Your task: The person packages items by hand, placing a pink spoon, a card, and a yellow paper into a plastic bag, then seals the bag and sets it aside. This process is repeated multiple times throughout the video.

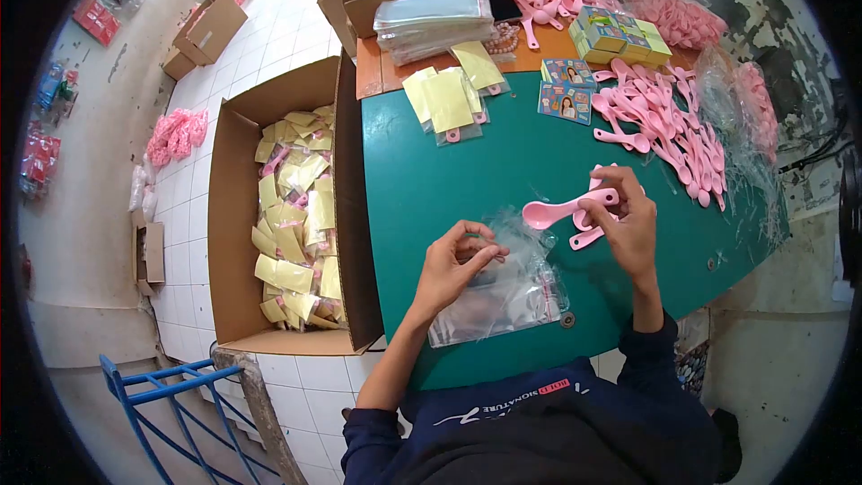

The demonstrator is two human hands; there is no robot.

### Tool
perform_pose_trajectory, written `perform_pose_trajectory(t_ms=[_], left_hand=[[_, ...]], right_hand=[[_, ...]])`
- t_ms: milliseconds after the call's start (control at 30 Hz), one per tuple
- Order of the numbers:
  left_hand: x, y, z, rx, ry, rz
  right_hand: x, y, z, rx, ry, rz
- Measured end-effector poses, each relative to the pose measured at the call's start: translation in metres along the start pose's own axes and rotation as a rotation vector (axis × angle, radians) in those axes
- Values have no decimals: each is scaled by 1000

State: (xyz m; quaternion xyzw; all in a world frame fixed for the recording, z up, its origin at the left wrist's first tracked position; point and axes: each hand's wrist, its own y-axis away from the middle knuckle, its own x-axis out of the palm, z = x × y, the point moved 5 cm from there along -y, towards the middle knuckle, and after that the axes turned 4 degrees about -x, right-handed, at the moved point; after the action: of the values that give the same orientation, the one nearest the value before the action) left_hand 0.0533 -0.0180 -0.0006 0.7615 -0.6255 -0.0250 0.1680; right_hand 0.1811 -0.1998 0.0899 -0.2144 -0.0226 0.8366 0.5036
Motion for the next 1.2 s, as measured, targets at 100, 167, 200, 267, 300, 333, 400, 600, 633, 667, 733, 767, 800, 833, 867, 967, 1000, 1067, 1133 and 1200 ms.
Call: perform_pose_trajectory(t_ms=[100, 167, 200, 267, 300, 333, 400, 600, 633, 667, 733, 767, 800, 833, 867, 967, 1000, 1067, 1133, 1200], left_hand=[[6, 4, -9, -11, 56, 49], [10, 8, -17, -65, 19, 71], [11, 9, -19, -93, 2, 83], [12, 8, -19, -64, -21, 97], [12, 8, -19, -50, -33, 106], [13, 7, -19, -53, -11, 121], [14, 5, -20, -58, 34, 151], [21, 0, -45, 41, 190, 249], [18, -1, -47, 90, 124, 239], [15, -3, -48, 141, 57, 229], [10, -6, -46, 145, -46, 262], [7, -8, -43, 100, -82, 305], [7, -10, -41, 54, -119, 348], [6, -9, -46, 71, -59, 318], [8, -7, -55, 89, 0, 286], [6, -5, -62, 149, 70, 212], [3, -6, -64, 170, 73, 193], [-2, -3, -66, 115, 126, 183], [-8, 2, -65, 106, 153, 173], [-15, 4, -63, 158, 152, 160]], right_hand=[[8, 3, -9, 34, -171, -36], [12, 3, 3, 39, -209, -63], [14, 3, 8, 43, -228, -77], [19, 4, 15, 17, -185, -54], [21, 4, 17, 5, -163, -43], [23, 3, 19, -25, -142, -22], [27, 3, 23, -86, -101, 21], [41, 0, 19, -70, -36, 184], [38, -2, 21, -101, -25, 145], [35, -4, 22, -133, -14, 105], [32, -7, 23, -161, -42, 54], [32, -7, 22, -159, -81, 43], [32, -8, 20, -156, -121, 31], [38, -11, 29, -273, -97, 152], [44, -17, 38, -390, -72, 274], [57, -30, 40, -477, -217, 545], [54, -46, 30, -455, -219, 539], [32, -94, -3, -400, -138, 448], [-8, -144, -63, -378, 624, 188], [-26, -154, -102, -367, 1064, 65]])
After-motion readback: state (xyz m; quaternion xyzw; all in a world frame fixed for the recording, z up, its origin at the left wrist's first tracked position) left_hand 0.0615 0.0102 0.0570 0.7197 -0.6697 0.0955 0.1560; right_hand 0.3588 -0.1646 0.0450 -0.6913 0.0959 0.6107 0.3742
